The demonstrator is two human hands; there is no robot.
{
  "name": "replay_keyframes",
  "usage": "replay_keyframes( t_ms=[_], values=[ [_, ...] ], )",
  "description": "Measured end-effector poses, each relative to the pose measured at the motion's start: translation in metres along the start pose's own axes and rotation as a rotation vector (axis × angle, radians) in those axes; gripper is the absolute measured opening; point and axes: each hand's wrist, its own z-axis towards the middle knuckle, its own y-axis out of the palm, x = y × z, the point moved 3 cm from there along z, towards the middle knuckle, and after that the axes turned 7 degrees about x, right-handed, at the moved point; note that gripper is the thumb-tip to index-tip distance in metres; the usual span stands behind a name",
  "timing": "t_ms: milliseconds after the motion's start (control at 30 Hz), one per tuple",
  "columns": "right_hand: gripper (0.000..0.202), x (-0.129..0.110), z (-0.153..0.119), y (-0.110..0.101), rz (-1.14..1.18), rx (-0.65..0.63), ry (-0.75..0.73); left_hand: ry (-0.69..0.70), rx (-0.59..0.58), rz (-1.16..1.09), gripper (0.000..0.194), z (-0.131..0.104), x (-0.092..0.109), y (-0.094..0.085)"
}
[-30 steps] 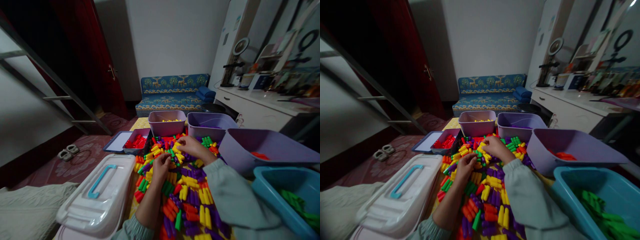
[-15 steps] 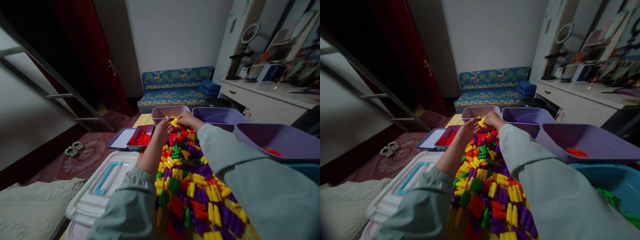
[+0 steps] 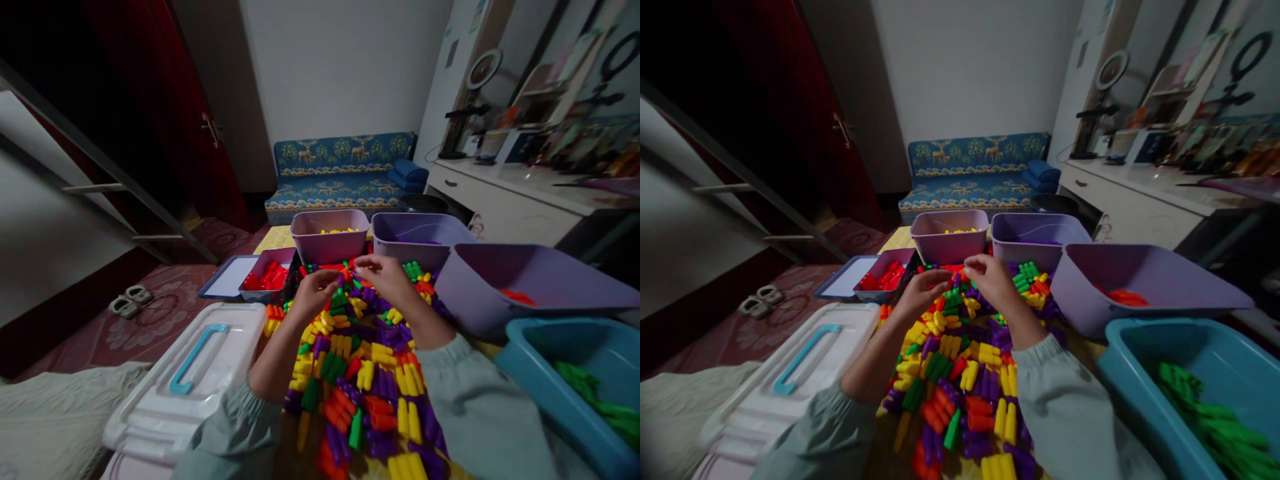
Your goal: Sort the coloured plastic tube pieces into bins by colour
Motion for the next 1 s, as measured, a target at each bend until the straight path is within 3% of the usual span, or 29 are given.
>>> replay_keyframes(
  t_ms=[133,267,433,567,800,1000],
  values=[
    [0.017,0.033,-0.039,-0.031,-0.282,-0.146,0.073,0.117,-0.050,0.351,0.024,-0.038,0.004,-0.003],
    [0.023,0.047,-0.057,-0.051,-0.664,-0.252,0.118,0.207,-0.094,0.472,0.027,-0.055,0.007,0.011],
    [0.045,0.032,-0.071,-0.048,-0.836,-0.445,0.038,0.291,-0.154,0.489,0.035,-0.061,-0.014,0.036],
    [0.048,0.025,-0.080,-0.038,-0.874,-0.515,0.024,0.320,-0.121,0.551,0.037,-0.062,-0.025,0.041],
    [0.031,0.036,-0.073,-0.029,-0.851,-0.334,0.068,0.310,-0.067,0.575,0.030,-0.066,-0.021,0.042],
    [0.034,0.044,-0.062,-0.021,-0.491,-0.020,0.154,0.318,-0.056,0.563,0.026,-0.067,-0.019,0.042]
  ],
)
